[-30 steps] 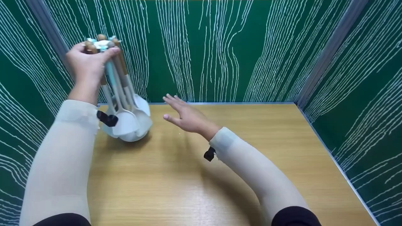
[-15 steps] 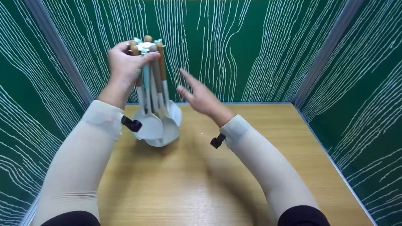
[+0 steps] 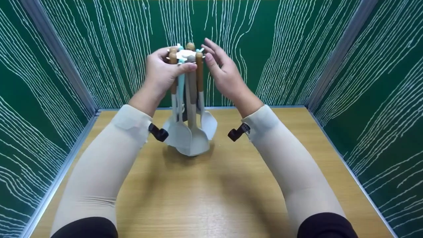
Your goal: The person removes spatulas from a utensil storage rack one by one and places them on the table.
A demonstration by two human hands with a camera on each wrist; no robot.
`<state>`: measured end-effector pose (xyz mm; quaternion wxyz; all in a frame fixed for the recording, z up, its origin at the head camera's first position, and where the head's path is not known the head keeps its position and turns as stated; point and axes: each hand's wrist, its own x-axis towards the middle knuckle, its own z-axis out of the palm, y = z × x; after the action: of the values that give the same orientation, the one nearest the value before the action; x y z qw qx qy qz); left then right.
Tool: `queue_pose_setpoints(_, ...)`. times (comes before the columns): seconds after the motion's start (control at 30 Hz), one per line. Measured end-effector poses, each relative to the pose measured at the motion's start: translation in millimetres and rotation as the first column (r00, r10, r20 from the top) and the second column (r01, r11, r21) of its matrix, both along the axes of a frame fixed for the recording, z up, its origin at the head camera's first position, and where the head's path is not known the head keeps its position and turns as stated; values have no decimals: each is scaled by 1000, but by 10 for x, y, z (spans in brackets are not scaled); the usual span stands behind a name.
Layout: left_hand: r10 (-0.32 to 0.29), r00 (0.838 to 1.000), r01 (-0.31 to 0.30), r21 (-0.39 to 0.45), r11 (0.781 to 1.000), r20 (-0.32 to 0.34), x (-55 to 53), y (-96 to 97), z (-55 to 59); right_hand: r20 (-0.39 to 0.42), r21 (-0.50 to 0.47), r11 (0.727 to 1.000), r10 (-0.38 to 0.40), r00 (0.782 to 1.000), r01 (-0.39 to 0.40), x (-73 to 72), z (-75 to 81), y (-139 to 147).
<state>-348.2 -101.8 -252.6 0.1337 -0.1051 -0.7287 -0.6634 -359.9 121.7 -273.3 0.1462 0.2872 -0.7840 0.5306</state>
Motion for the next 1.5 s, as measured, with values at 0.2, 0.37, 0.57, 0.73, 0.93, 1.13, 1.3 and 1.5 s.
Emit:
queue_pose_setpoints(0.2,-59,998,59,7,998,-5,-27,144,-27,-17,-15,1000,21,1000,-21,17,32,27)
queue_pose_setpoints(0.37,-122,992,122,11,992,-5,-75,165,-74,-20,-14,999,34,999,-34,16,-9,75)
queue_pose_setpoints(0.57,-200,980,200,34,979,-7,-155,159,-158,-50,-16,999,51,997,-52,22,-56,120)
queue_pose_setpoints(0.73,-243,970,243,32,969,-9,-190,163,-209,-113,-37,998,50,992,-54,-4,-131,174)
queue_pose_setpoints(0.93,-291,957,291,43,956,-1,-231,164,-245,-142,-61,997,46,989,-55,-40,-194,214)
queue_pose_setpoints(1.13,-357,934,357,21,934,1,-265,139,-227,-170,-30,999,27,985,-32,-31,-208,194)
queue_pose_setpoints(1.3,-364,931,365,-26,931,17,-274,92,-227,-168,-6,1000,-5,986,4,-35,-216,175)
queue_pose_setpoints(1.5,-291,957,288,-145,947,0,-207,51,-221,-147,-22,999,-30,989,27,-65,-237,165)
